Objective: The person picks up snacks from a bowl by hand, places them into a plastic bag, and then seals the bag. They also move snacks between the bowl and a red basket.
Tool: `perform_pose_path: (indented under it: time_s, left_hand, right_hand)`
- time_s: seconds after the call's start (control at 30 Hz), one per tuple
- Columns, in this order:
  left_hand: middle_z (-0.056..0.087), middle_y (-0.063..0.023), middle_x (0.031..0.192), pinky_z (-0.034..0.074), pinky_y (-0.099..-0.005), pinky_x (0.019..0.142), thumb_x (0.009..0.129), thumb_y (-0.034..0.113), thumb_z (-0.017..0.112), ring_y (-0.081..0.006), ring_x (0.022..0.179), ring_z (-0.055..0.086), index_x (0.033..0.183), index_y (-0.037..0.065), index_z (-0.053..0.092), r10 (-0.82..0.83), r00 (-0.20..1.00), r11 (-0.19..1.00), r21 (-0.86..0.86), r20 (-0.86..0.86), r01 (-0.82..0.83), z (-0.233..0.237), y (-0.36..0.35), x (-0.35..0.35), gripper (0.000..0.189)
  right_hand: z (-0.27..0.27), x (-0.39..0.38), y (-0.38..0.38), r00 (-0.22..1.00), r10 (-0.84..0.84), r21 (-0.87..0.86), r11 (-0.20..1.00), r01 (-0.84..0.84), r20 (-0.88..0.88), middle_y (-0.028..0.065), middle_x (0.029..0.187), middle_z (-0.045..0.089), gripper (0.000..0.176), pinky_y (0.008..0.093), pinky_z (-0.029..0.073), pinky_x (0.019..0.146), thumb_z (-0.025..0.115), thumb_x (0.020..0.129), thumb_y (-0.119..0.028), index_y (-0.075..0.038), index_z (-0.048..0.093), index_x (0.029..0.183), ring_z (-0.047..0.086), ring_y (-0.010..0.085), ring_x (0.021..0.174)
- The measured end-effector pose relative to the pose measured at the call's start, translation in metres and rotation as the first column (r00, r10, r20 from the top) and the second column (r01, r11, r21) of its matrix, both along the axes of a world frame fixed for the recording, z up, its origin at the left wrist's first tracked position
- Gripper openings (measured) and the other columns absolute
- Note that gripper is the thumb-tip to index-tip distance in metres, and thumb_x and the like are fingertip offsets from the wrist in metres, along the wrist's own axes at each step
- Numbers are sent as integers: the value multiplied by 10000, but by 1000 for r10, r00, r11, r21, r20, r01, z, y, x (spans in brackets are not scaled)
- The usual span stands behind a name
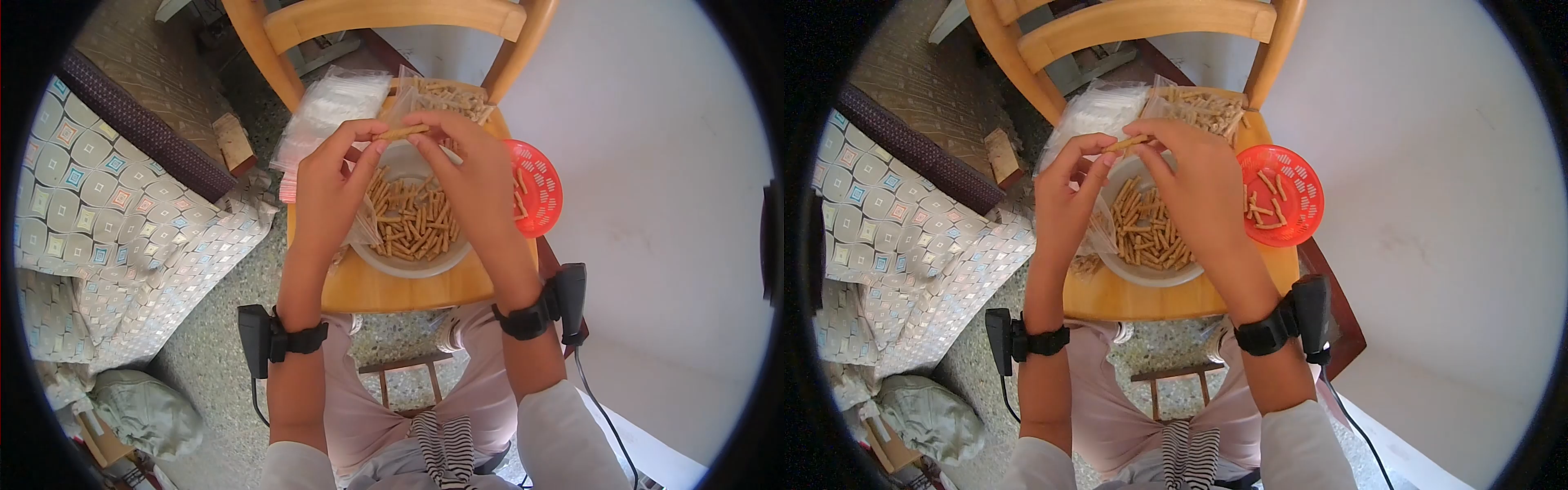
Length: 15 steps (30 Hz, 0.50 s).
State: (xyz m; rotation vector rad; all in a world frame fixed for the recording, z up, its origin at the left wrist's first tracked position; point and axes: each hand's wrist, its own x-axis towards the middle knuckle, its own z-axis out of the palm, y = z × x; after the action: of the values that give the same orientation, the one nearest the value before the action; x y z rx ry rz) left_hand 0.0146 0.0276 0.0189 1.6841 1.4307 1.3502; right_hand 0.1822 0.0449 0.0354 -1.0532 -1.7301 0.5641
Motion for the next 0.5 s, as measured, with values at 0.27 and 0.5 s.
perform_pose_path:
  time_s: [0.27, 0.5]
  left_hand:
    - [713, -68, 970, 517, -269, 666, 909, 71, 661, -130, 779, 680, 1126, 55, 630, -86, 996, 993, -77, 13, 86, -1, -1, -1, 219]
    - [712, -53, 967, 499, -272, 685, 885, 60, 661, -139, 814, 652, 1094, 53, 651, -56, 994, 997, 39, -96, 60, 0, -1, 2, 210]
  right_hand:
    - [6, -4, -6, 986, 164, 18, 986, -164, 11, 62, 949, 676, 147, 329, 523, 690, 709, 863, -107, -82, 712, 1008, 670, 232, 773]
    - [5, -7, -7, 986, 93, 139, 984, -112, 136, 48, 949, 638, 143, 352, 511, 661, 703, 860, -163, -117, 678, 993, 658, 268, 806]
